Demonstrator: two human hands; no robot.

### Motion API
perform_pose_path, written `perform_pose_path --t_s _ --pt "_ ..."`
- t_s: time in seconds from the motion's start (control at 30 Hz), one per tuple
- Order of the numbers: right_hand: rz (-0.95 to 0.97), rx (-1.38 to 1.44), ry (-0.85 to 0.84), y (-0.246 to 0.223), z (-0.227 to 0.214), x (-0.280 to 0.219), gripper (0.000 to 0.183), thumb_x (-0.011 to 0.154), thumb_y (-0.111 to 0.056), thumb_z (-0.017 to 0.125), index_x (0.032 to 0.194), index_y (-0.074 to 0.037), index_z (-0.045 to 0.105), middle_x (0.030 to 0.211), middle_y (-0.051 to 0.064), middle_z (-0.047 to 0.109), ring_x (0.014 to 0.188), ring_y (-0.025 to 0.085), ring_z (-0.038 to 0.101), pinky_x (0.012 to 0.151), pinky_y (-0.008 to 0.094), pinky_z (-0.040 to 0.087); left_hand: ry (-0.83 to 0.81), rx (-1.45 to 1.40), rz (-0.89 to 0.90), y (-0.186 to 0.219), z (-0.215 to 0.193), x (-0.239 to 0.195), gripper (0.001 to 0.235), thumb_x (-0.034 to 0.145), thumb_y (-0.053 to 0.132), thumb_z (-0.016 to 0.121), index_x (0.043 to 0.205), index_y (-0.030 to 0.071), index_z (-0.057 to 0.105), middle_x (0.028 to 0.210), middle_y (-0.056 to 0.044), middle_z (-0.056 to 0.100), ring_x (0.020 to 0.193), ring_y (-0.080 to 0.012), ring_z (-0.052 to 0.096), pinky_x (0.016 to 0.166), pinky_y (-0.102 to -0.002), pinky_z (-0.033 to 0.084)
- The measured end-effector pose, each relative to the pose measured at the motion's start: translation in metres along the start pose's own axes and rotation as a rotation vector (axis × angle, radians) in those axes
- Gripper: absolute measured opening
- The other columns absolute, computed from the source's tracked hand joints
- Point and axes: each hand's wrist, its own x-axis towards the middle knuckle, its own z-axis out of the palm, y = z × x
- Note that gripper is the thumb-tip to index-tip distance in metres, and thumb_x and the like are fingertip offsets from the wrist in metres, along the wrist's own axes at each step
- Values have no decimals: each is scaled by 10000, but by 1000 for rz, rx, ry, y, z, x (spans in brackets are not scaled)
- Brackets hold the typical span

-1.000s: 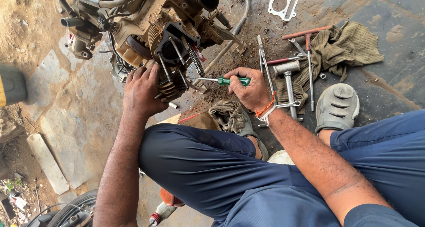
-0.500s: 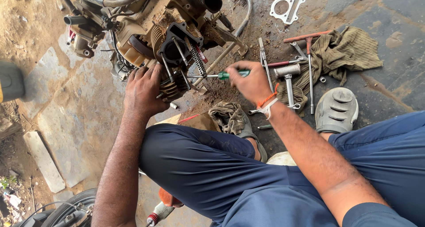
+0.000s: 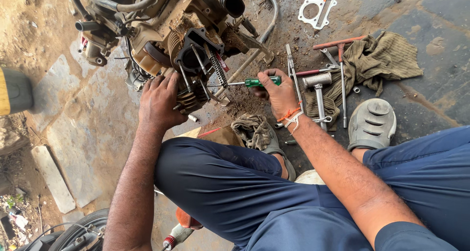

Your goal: The person sits on the ground and uses a screwdriver to work on a small engine component, likely a carburetor, before moving to the main engine block to adjust internal parts. The person handles a rag and various tools scattered on the floor during the process.

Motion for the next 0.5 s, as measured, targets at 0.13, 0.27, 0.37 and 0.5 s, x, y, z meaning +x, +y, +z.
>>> perform_pose_path --t_s 0.13,0.27,0.37,0.5 --pt "17 133 -91 8 8 6 302 862 -86 753 1116 -107 592 1116 133 737 924 238 769 724 319 687 -8 1 -3 1 -1 0 1023 482 264 901 1399 87 484 1340 -140 625 1337 -344 534 1164 -495 382" --pt "-129 45 15 19 11 11 277 945 -113 750 1125 -98 540 1116 170 752 905 264 758 672 276 641 13 5 6 2 -2 1 1056 455 270 913 1396 69 479 1334 -158 616 1317 -363 527 1136 -508 379" --pt "-230 -52 77 25 17 19 289 967 -111 746 1145 -90 518 1104 186 750 949 249 766 717 294 679 12 -50 -3 3 -5 -3 1027 475 237 884 1410 92 485 1344 -121 623 1306 -338 546 1168 -500 382" --pt "-268 -1 126 32 23 23 300 950 -90 740 1135 -87 505 1069 145 715 951 230 766 691 319 657 31 -34 11 4 -6 0 1030 466 243 889 1398 72 485 1355 -129 614 1303 -344 544 1143 -499 391"
